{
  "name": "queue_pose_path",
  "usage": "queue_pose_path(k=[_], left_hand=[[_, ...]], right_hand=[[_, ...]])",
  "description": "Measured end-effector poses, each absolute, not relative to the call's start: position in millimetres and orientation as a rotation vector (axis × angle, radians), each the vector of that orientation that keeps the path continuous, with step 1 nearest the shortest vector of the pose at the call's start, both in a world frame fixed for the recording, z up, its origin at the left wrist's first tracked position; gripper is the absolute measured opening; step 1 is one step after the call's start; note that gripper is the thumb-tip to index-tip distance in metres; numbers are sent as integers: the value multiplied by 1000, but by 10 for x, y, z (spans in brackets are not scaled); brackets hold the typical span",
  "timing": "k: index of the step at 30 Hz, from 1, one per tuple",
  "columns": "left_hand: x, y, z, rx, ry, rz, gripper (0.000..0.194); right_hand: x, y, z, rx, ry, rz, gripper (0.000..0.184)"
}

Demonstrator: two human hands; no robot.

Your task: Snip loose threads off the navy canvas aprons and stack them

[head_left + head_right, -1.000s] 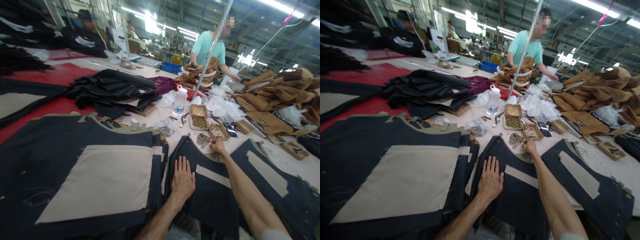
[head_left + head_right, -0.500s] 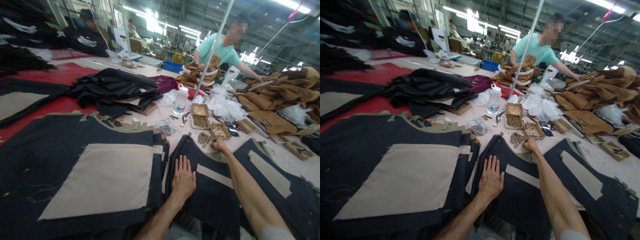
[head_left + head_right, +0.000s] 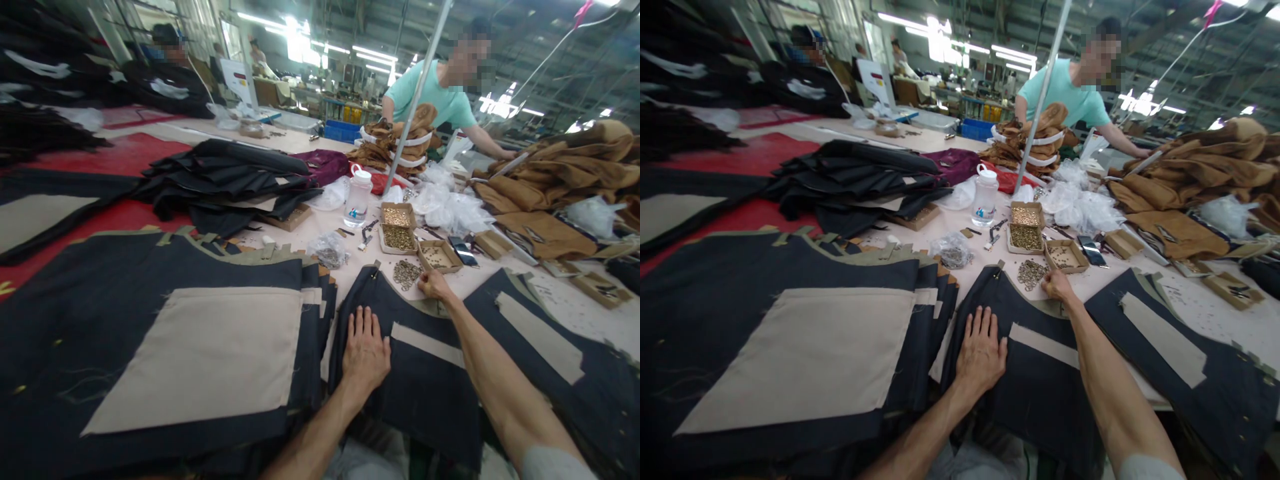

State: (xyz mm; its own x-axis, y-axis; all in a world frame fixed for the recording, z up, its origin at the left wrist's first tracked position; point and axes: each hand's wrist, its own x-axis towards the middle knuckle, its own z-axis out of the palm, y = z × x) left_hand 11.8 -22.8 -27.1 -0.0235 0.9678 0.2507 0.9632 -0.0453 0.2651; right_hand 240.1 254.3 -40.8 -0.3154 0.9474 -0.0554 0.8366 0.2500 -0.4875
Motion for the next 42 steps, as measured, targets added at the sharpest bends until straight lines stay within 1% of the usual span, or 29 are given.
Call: queue_pose_path(k=[5, 9, 12, 15, 19, 22, 29, 35, 42], left_hand=[[125, -227, -245, 2199, 2165, 592, 68], [138, -214, -234, 2188, 2163, 602, 67], [149, -194, -225, 2181, 2164, 592, 66], [156, -177, -214, 2184, 2156, 571, 67], [157, -171, -202, 2190, 2156, 554, 68], [153, -174, -196, 2198, 2166, 558, 67], [160, -173, -182, 2206, 2179, 572, 65], [175, -156, -172, 2213, 2182, 583, 63], [174, -149, -169, 2220, 2193, 587, 62]], right_hand=[[2464, 2476, -273, -1679, -2352, 531, 13], [2900, 2328, -109, -1670, -2419, 546, 12], [3260, 2135, -69, -1699, -2455, 610, 11], [3448, 1958, -125, -1693, -2449, 667, 14], [3447, 1873, -246, -1619, -2389, 798, 21], [3417, 1893, -292, -1594, -2326, 901, 23], [3480, 1957, -318, -1549, -2263, 995, 26], [3509, 2080, -380, -1658, -2104, 1005, 26], [3548, 2241, -295, -1664, -1973, 1380, 22]])
